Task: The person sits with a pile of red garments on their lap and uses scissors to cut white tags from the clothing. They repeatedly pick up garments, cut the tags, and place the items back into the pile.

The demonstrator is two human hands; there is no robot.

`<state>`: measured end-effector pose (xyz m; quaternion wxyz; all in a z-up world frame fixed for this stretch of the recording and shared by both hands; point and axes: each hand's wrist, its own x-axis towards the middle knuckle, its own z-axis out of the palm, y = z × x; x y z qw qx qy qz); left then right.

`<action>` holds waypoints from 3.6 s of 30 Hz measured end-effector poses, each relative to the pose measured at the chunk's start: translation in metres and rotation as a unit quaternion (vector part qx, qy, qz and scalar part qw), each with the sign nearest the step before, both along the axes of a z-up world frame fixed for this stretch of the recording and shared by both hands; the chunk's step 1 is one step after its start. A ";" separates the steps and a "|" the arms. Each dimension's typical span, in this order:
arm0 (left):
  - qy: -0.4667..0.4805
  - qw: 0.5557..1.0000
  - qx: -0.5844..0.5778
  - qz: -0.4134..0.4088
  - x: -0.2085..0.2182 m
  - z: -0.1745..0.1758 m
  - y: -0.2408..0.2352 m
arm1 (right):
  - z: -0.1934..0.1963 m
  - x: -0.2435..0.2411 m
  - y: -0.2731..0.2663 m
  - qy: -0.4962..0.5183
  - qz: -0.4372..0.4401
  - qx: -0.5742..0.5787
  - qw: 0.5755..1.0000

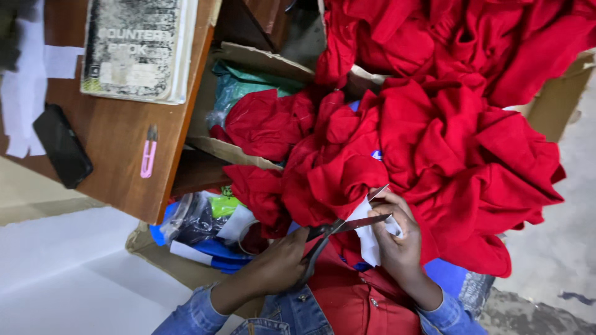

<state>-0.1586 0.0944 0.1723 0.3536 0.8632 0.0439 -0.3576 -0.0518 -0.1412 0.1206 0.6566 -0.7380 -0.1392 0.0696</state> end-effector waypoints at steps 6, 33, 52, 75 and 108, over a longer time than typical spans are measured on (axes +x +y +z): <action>0.047 0.997 -0.043 0.041 0.014 0.019 0.002 | 0.004 -0.002 -0.003 0.006 0.016 -0.005 1.000; -0.017 1.000 -0.026 -0.004 0.047 -0.029 -0.009 | 0.007 -0.004 -0.011 -0.025 -0.014 -0.064 0.998; -0.360 0.914 -0.005 0.190 0.144 -0.172 -0.017 | 0.007 0.046 -0.094 0.115 -0.129 -0.034 0.984; -0.611 0.415 0.600 0.307 0.135 -0.014 0.233 | -0.030 0.065 -0.105 0.207 -0.073 -0.190 0.957; -0.364 0.705 0.451 0.409 0.175 -0.231 0.208 | -0.127 0.095 -0.219 0.207 -0.073 0.129 0.967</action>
